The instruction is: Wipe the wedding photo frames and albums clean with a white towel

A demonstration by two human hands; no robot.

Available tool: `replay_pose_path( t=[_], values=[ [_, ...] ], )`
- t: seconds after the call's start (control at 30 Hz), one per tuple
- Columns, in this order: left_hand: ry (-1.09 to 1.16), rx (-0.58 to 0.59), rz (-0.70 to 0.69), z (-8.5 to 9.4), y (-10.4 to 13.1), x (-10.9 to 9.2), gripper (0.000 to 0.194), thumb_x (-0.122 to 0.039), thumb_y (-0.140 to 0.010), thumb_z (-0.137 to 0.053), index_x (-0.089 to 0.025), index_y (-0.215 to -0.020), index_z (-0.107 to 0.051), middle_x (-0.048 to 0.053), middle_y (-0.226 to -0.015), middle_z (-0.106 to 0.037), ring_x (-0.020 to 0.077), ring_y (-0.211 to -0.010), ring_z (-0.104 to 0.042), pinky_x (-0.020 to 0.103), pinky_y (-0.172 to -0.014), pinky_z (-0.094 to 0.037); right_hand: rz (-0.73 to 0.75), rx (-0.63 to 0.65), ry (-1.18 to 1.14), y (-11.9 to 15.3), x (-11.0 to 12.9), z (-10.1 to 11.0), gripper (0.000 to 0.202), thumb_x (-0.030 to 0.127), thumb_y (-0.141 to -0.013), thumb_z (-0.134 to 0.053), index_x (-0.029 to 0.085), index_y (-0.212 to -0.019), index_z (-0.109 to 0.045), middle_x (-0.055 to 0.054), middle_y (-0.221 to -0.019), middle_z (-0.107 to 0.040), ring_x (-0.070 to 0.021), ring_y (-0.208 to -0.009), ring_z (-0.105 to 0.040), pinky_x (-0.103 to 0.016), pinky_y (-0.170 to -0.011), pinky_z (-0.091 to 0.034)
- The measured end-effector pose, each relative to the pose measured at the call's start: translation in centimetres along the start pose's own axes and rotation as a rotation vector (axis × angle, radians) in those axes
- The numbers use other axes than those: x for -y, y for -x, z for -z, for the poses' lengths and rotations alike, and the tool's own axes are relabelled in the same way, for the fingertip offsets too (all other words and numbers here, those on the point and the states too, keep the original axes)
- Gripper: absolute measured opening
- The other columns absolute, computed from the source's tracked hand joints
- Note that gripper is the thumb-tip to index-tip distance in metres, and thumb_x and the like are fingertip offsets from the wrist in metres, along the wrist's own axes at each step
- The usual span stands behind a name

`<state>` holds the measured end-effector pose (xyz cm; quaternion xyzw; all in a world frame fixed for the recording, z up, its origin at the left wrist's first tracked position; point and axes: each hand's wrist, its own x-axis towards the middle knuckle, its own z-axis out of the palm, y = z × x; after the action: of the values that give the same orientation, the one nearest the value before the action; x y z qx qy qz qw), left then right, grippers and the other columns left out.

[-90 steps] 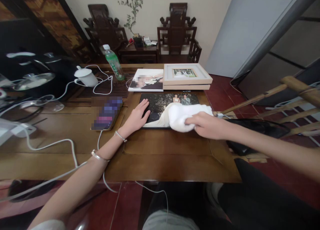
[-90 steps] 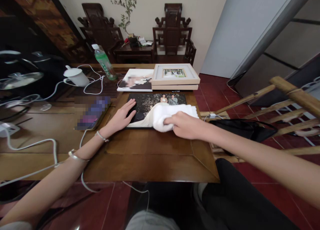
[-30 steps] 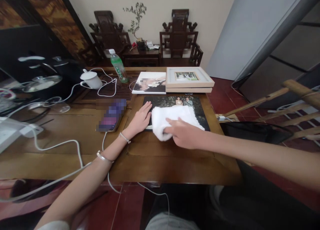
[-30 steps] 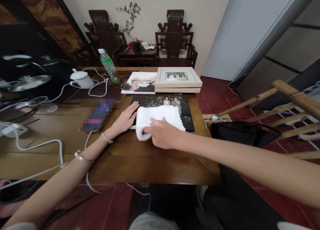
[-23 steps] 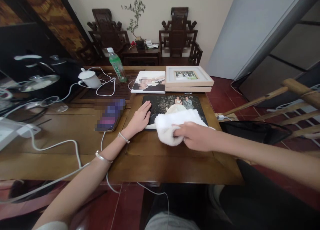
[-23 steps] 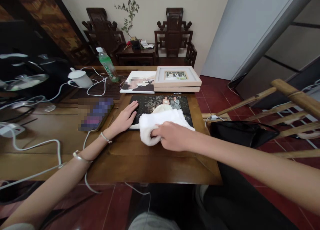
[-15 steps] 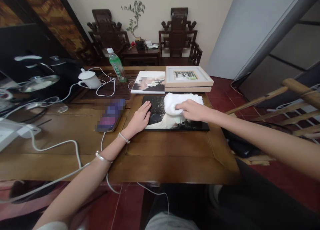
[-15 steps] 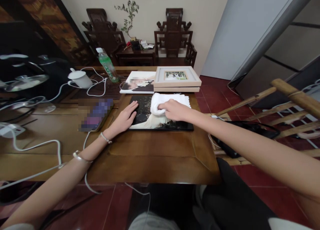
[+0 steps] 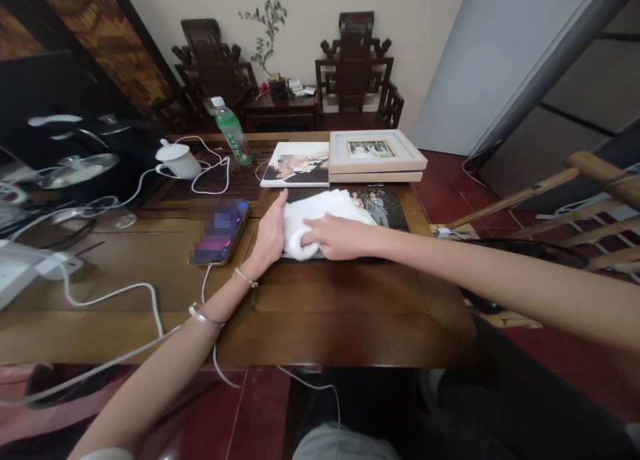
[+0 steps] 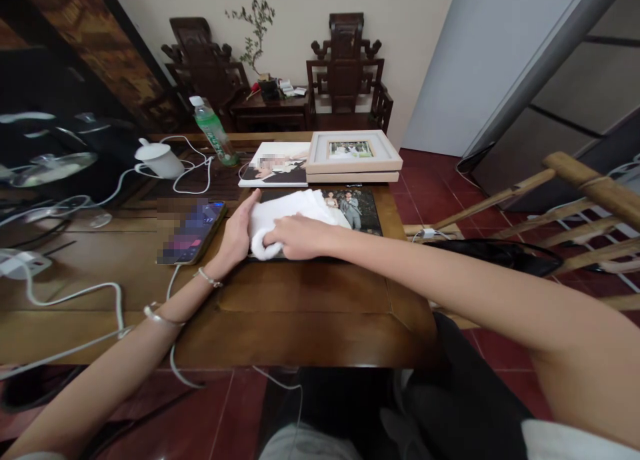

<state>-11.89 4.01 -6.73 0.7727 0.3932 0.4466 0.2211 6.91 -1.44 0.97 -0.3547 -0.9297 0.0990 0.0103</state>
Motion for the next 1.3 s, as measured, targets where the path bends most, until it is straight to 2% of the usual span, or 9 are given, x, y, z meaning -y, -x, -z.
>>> replay_pose_path(
  t=[0.13, 0.27, 0.37, 0.5, 0.73, 0.9, 1.03, 1.17, 1.3],
  values=[
    [-0.012, -0.001, 0.002, 0.0, 0.0, 0.1, 0.070, -0.059, -0.101, -0.013, -0.015, -0.142, -0.049, 0.011, -0.148, -0.049, 0.0244, -0.138, -0.044, 0.044, -0.118, -0.030, 0.053, 0.079, -0.113, 2.8, 2.2, -0.1, 0.048, 0.000, -0.073, -0.045, 0.025, -0.104, -0.070, -0.008, -0.100, -0.069, -0.0187, -0.075, -0.060, -0.031, -0.069, -0.039],
    [-0.105, 0.078, -0.027, -0.3, 0.0, 0.3, 0.063, -0.055, -0.101, -0.026, -0.011, -0.140, -0.049, 0.015, -0.146, -0.050, 0.0255, -0.136, -0.047, 0.044, -0.117, -0.033, -0.069, 0.117, -0.170, 6.0, 2.7, 0.5, 0.047, 0.000, -0.069, -0.044, 0.024, -0.099, -0.071, -0.007, -0.092, -0.069, -0.0181, -0.072, -0.058, -0.029, -0.067, -0.040],
    [-0.202, 0.147, -0.073, -0.7, 0.1, 0.6, 0.058, -0.048, -0.097, -0.040, -0.011, -0.142, -0.046, 0.016, -0.147, -0.048, 0.0261, -0.136, -0.047, 0.045, -0.117, -0.033, -0.145, 0.086, -0.202, 7.7, 1.0, 1.1, 0.046, -0.001, -0.067, -0.041, 0.021, -0.095, -0.070, -0.005, -0.081, -0.067, -0.0172, -0.070, -0.056, -0.026, -0.063, -0.038],
    [-0.237, 0.234, -0.118, -0.9, 0.1, 0.7, 0.050, -0.038, -0.096, -0.043, -0.012, -0.137, -0.051, 0.015, -0.146, -0.050, 0.0268, -0.137, -0.045, 0.048, -0.116, -0.035, -0.219, -0.010, -0.114, 8.1, -2.5, 1.4, 0.038, -0.001, -0.065, -0.040, 0.018, -0.085, -0.066, -0.004, -0.071, -0.062, -0.0171, -0.067, -0.051, -0.028, -0.063, -0.033],
    [-0.253, 0.263, -0.131, -0.8, 0.0, 0.6, 0.045, -0.036, -0.095, -0.043, -0.010, -0.129, -0.058, 0.017, -0.143, -0.053, 0.0283, -0.137, -0.045, 0.049, -0.116, -0.035, -0.391, -0.094, -0.061, 3.4, -5.3, 2.2, 0.036, 0.002, -0.070, -0.041, 0.015, -0.093, -0.066, -0.007, -0.083, -0.066, -0.0191, -0.074, -0.052, -0.028, -0.068, -0.031],
    [-0.257, 0.269, -0.120, -0.8, 0.0, 0.7, 0.044, -0.035, -0.095, -0.043, -0.012, -0.129, -0.059, 0.015, -0.143, -0.053, 0.0290, -0.137, -0.046, 0.050, -0.115, -0.036, -0.339, -0.125, -0.101, -3.1, -5.6, 3.3, 0.037, 0.005, -0.076, -0.040, 0.013, -0.100, -0.066, -0.010, -0.108, -0.068, -0.0207, -0.090, -0.056, -0.027, -0.074, -0.032],
    [-0.263, 0.262, -0.121, -0.7, 0.0, 0.8, 0.045, -0.036, -0.094, -0.043, -0.012, -0.129, -0.059, 0.015, -0.139, -0.057, 0.0295, -0.133, -0.050, 0.049, -0.114, -0.038, -0.272, -0.102, -0.103, -7.4, -5.0, 3.6, 0.038, 0.004, -0.074, -0.042, 0.012, -0.102, -0.067, -0.011, -0.112, -0.068, -0.0218, -0.095, -0.056, -0.027, -0.077, -0.033],
    [-0.272, 0.268, -0.119, -0.7, 0.0, 0.7, 0.044, -0.035, -0.095, -0.043, -0.012, -0.128, -0.059, 0.015, -0.136, -0.059, 0.0293, -0.129, -0.054, 0.049, -0.112, -0.041, -0.237, -0.069, -0.076, -8.0, -4.8, 3.6, 0.040, 0.005, -0.073, -0.044, 0.012, -0.104, -0.068, -0.012, -0.113, -0.068, -0.0239, -0.096, -0.057, -0.029, -0.078, -0.034],
    [-0.256, 0.273, -0.124, -0.7, 0.0, 0.7, 0.045, -0.036, -0.095, -0.043, -0.010, -0.129, -0.059, 0.017, -0.140, -0.055, 0.0291, -0.134, -0.050, 0.048, -0.114, -0.038, -0.268, -0.058, -0.107, -5.0, -5.9, 3.9, 0.040, 0.003, -0.072, -0.041, 0.011, -0.102, -0.067, -0.012, -0.111, -0.068, -0.0238, -0.095, -0.057, -0.030, -0.077, -0.035]
  ],
)
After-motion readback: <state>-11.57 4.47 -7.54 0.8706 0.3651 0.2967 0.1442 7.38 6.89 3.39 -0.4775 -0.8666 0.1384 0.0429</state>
